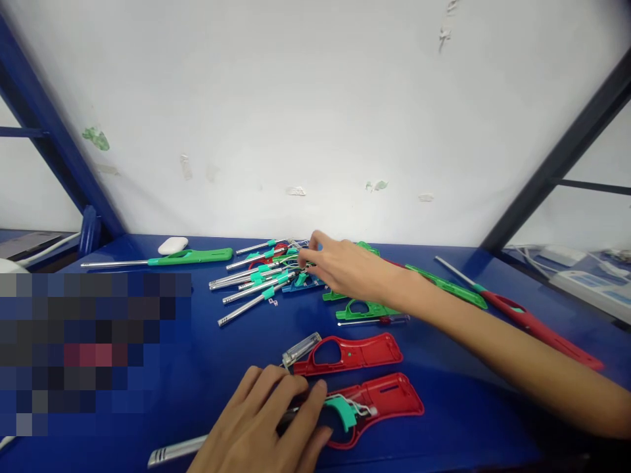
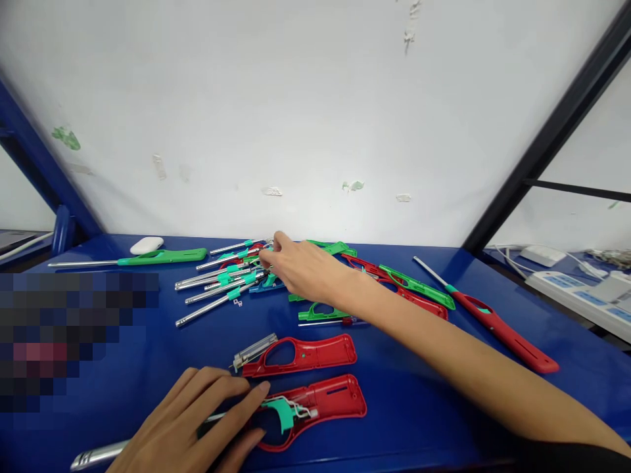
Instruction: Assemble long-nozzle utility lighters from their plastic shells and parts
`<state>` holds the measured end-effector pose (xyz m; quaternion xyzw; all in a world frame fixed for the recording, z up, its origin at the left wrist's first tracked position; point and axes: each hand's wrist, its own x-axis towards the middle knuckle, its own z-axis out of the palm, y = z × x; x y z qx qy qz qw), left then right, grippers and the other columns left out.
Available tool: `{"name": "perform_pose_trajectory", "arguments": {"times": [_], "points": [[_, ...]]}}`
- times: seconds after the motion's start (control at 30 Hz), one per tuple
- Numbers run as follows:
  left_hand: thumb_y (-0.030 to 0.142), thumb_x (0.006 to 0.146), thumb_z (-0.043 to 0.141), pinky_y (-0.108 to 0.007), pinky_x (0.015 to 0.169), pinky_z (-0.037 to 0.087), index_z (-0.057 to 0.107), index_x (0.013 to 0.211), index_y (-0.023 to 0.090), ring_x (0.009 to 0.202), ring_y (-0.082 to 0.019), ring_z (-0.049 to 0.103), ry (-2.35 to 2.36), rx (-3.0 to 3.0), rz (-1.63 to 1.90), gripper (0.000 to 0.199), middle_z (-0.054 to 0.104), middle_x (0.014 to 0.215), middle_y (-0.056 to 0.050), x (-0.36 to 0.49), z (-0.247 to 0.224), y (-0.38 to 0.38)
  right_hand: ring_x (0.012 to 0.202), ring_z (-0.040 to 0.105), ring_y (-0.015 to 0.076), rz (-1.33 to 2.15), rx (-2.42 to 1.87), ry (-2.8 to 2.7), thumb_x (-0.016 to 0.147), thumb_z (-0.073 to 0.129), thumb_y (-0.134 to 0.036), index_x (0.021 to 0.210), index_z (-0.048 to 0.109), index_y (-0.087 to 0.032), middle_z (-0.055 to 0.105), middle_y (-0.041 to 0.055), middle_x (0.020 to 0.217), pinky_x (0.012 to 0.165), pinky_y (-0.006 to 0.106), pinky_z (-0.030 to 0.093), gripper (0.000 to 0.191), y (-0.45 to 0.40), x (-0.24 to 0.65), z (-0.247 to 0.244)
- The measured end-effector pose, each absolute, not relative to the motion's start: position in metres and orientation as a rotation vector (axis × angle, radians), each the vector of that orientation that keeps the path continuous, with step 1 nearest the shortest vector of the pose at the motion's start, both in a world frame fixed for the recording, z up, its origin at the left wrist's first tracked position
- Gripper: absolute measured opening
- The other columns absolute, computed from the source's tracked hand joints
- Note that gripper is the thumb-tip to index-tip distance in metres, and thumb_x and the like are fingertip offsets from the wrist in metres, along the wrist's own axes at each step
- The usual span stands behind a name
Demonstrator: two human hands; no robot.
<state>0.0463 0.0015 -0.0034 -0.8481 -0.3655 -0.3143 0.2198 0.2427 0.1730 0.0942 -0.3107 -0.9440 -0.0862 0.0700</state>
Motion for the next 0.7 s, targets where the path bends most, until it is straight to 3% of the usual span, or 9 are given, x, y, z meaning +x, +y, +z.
{"name": "perform_pose_trajectory", "arguments": {"times": [0.07,0.13,0.2,0.27,0.33,0.4,0.53,0.7], "points": [[0.030,0.113,0.049,-0.029,0.085,0.061,0.071,0.128,0.027,0.095,-0.017,0.078,-1.037,-2.363,-0.909,0.027,0.082,0.107,0.000,0.043,-0.002,0.000,0.055,0.044,0.0105,-0.246,-0.983,-2.820,0.110,0.042,-0.015,0.141,0.060,-0.019,0.060,0.0181,0.128,0.058,0.035,0.035,0.036,0.178,0.247,0.099],[0.040,0.112,0.047,-0.037,0.097,0.060,0.064,0.143,0.028,0.118,-0.024,0.073,-1.128,-2.351,-0.921,0.038,0.077,0.130,-0.006,0.035,0.000,-0.001,0.053,0.040,0.0091,-0.221,-1.022,-2.806,0.109,0.041,-0.014,0.148,0.054,-0.023,0.058,0.0166,0.127,0.057,0.034,0.035,0.042,0.183,0.254,0.103],[0.064,0.109,0.031,-0.063,0.112,0.051,0.046,0.163,0.028,0.149,-0.041,0.051,-1.268,-2.277,-0.897,0.066,0.053,0.163,-0.015,0.023,0.002,-0.002,0.053,0.041,0.0091,-0.192,-1.062,-2.792,0.109,0.043,-0.014,0.150,0.052,-0.026,0.058,0.0155,0.124,0.057,0.033,0.037,0.044,0.186,0.262,0.106],[0.082,0.099,0.016,-0.088,0.114,0.030,0.028,0.172,0.024,0.162,-0.058,0.020,-1.311,-2.217,-0.875,0.094,0.021,0.180,-0.020,0.010,0.002,0.000,0.054,0.045,0.0097,-0.164,-1.107,-2.777,0.110,0.044,-0.017,0.149,0.054,-0.027,0.059,0.0149,0.119,0.057,0.032,0.039,0.041,0.188,0.268,0.108],[0.087,0.095,0.021,-0.095,0.113,0.018,0.017,0.175,0.026,0.163,-0.062,0.003,-1.411,-2.186,-0.884,0.100,0.002,0.183,-0.017,-0.002,0.000,0.002,0.057,0.050,0.0112,-0.141,-1.152,-2.765,0.112,0.044,-0.020,0.149,0.055,-0.027,0.061,0.0148,0.117,0.058,0.032,0.042,0.039,0.190,0.274,0.109],[0.088,0.095,0.026,-0.096,0.113,0.014,0.012,0.175,0.030,0.163,-0.061,-0.004,-1.513,-2.177,-0.912,0.100,-0.005,0.184,-0.014,-0.009,-0.002,0.004,0.062,0.056,0.0133,-0.135,-1.200,-2.759,0.113,0.044,-0.023,0.147,0.058,-0.026,0.064,0.0148,0.117,0.061,0.032,0.046,0.036,0.193,0.279,0.110],[0.079,0.102,0.027,-0.090,0.120,0.015,0.013,0.174,0.038,0.166,-0.055,0.001,-1.621,-2.196,-1.013,0.084,0.000,0.185,-0.007,-0.011,-0.003,0.006,0.087,0.069,0.0197,-0.178,-1.344,-2.754,0.111,0.059,-0.035,0.135,0.066,-0.020,0.069,0.0107,0.122,0.080,0.039,0.060,0.029,0.204,0.291,0.109],[0.046,0.108,0.030,-0.079,0.127,0.022,0.039,0.162,0.050,0.160,-0.043,0.034,-1.513,-2.154,-1.100,0.054,0.035,0.174,0.003,-0.019,-0.003,0.013,0.110,0.072,0.0253,-0.150,-1.639,-2.720,0.106,0.070,-0.039,0.131,0.068,-0.018,0.071,0.0101,0.131,0.094,0.047,0.063,0.032,0.225,0.313,0.113]]}}
